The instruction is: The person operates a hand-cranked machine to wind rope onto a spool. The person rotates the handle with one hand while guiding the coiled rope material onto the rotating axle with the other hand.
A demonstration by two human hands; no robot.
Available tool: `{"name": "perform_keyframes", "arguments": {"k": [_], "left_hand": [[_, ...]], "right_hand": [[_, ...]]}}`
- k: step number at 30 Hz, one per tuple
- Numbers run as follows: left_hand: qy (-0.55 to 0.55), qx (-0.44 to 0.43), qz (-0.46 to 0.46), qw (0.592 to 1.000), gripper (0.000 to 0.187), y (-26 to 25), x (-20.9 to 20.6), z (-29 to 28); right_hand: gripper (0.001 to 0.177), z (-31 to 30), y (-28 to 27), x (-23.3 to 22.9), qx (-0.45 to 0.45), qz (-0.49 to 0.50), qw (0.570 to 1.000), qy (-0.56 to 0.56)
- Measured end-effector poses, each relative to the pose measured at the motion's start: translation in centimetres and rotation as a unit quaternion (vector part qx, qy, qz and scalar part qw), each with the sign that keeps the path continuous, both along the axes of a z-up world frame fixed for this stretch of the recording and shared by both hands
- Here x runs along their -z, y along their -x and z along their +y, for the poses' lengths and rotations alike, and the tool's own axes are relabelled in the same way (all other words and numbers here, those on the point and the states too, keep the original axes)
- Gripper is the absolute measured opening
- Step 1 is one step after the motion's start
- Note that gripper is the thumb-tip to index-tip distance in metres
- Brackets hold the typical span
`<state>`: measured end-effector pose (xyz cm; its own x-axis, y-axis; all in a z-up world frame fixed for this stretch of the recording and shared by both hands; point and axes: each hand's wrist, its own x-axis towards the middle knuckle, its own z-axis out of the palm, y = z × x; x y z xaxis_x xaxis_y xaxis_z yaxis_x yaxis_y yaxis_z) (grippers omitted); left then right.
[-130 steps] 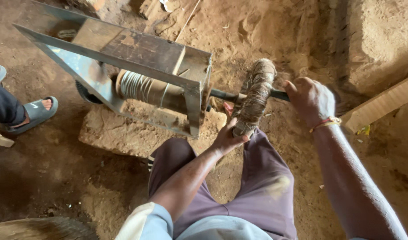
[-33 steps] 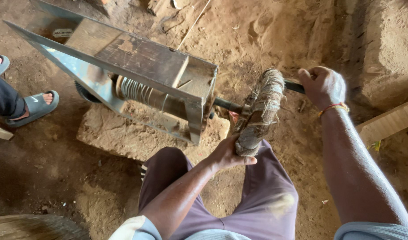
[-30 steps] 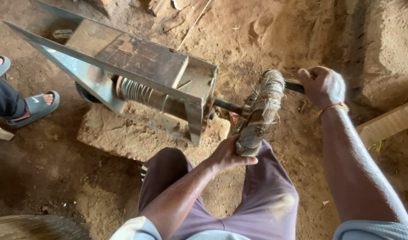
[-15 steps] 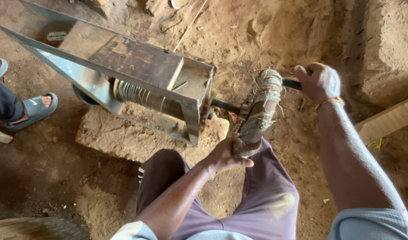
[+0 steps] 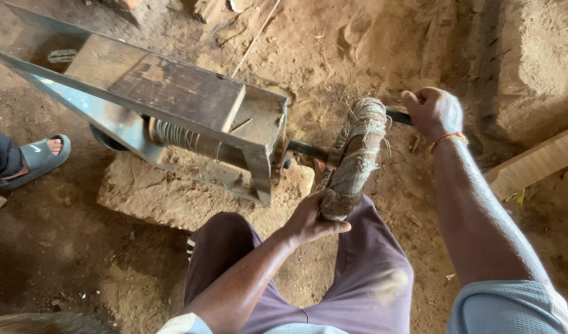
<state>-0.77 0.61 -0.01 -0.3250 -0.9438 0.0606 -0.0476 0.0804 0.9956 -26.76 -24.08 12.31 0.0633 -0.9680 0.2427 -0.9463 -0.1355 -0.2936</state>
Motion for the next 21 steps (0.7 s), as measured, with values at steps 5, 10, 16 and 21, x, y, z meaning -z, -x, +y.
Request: {"name": "perform_keyframes", "arguments": {"k": [5, 10, 16, 21], "left_hand": [[-0.039, -0.008, -0.015, 0.999, 0.093, 0.3, -1.0, -0.1], [-0.062, -0.002, 0.007, 0.998, 0.105, 0.3, -1.8, -0.2], [-0.033, 0.008, 0.004, 0.999, 0.115, 0.0, -2.1, -0.3], [-0.009, 0.004, -0.018, 1.000, 0.113, 0.1, -1.3, -0.5]], "right_hand": [[0.047, -0.4, 0.0, 0.5, 0.007, -0.001, 1.000, -0.006], [0.049, -1.2, 0.3, 1.3, 0.011, -0.003, 1.000, -0.012], [0.049, -1.6, 0.4, 2.2, -0.008, -0.012, 1.000, 0.014], [0.051, -1.5, 0.4, 2.1, -0.010, -0.003, 1.000, 0.014]]}}
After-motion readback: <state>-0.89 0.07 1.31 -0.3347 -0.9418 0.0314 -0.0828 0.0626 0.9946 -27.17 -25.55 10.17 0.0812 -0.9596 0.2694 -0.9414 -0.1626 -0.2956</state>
